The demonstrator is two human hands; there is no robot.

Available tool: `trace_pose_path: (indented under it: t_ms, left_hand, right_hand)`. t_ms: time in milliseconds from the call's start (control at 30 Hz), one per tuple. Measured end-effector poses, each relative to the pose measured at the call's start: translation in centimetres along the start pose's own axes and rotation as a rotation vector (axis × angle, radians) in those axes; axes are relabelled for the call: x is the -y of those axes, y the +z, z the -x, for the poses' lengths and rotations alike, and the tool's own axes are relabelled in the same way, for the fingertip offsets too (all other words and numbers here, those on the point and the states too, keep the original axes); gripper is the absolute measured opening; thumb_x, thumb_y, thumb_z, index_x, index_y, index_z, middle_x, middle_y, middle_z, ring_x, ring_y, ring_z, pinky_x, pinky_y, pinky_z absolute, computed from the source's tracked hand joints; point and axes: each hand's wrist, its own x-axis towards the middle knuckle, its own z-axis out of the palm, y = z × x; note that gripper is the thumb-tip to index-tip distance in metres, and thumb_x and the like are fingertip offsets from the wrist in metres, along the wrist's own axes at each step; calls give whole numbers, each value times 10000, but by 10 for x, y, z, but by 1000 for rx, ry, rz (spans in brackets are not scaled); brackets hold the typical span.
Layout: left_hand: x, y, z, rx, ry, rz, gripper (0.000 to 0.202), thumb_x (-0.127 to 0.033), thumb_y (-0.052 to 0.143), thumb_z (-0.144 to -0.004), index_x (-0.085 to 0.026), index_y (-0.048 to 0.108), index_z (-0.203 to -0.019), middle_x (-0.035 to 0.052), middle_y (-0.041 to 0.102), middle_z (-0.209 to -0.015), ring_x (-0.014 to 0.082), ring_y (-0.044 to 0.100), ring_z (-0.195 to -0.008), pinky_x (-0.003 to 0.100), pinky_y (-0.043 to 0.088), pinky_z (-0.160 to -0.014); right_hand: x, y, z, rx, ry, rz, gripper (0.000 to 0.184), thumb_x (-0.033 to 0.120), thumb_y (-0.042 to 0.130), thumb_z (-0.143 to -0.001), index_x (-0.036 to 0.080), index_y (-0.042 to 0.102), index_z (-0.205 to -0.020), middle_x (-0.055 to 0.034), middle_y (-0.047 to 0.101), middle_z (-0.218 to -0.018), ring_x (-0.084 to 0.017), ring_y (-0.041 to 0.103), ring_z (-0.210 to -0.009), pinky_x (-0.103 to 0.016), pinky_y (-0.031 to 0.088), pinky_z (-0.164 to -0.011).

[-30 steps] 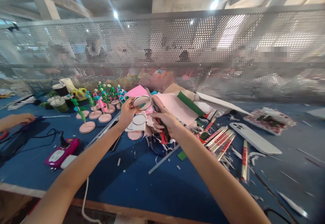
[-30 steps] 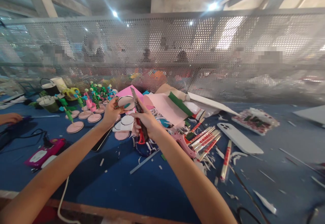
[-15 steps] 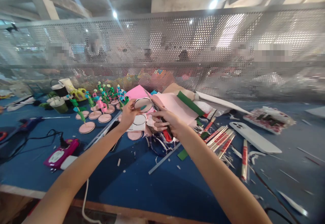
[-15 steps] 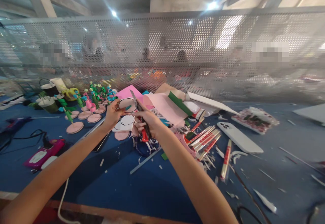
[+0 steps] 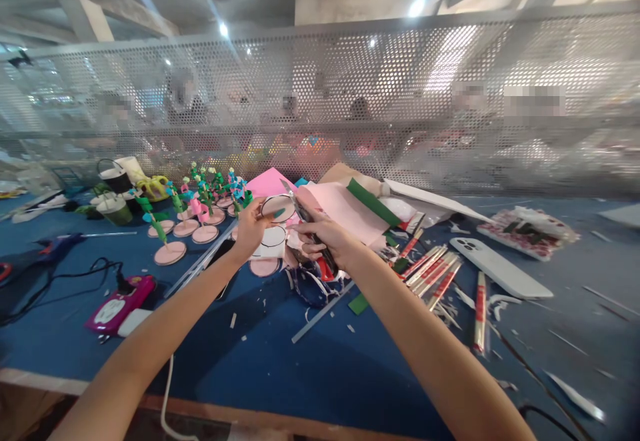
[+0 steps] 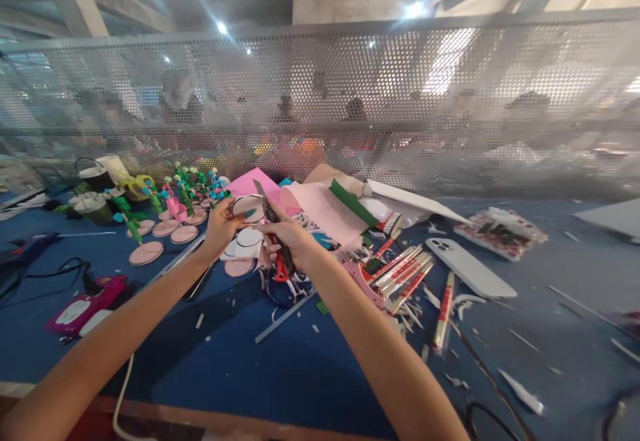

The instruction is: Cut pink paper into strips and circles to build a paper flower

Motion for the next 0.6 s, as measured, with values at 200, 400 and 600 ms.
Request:
trace_pose_path:
  t_ms: [200,400,600]
  left_hand:
    - [1,7,8,101,-36,-98,297,-164,631,-598,-159,615,-895,2,633,-769,142,613,-694,250,555,-589]
    - [3,-1,-2,26,6,-69,335,-176,646,-604,-160,578,-932,20,651,-849,175,647,-789,279,574,-634]
    - [7,-5,-6,21,28,-50,337,-180,634,-612,-159,573,-943,25,653,-845,186,656,-790,292,580,-638]
  right_hand:
    - [-2,-1,-3,-11,-20,-2,738,42,492,-807,303,275,-1462,126,358,-428,-25,244,-276,-115,212,-309]
    - [0,-5,-5,-65,-17,15,727,40,455,-848,356,242,-1468,122,355,-427,-24,273,-270,-104,215,-325]
    - [-2,-5,-5,5,-42,41,747,37,461,-846,372,225,-1471,114,370,-393,-38,268,-276,-113,214,-324]
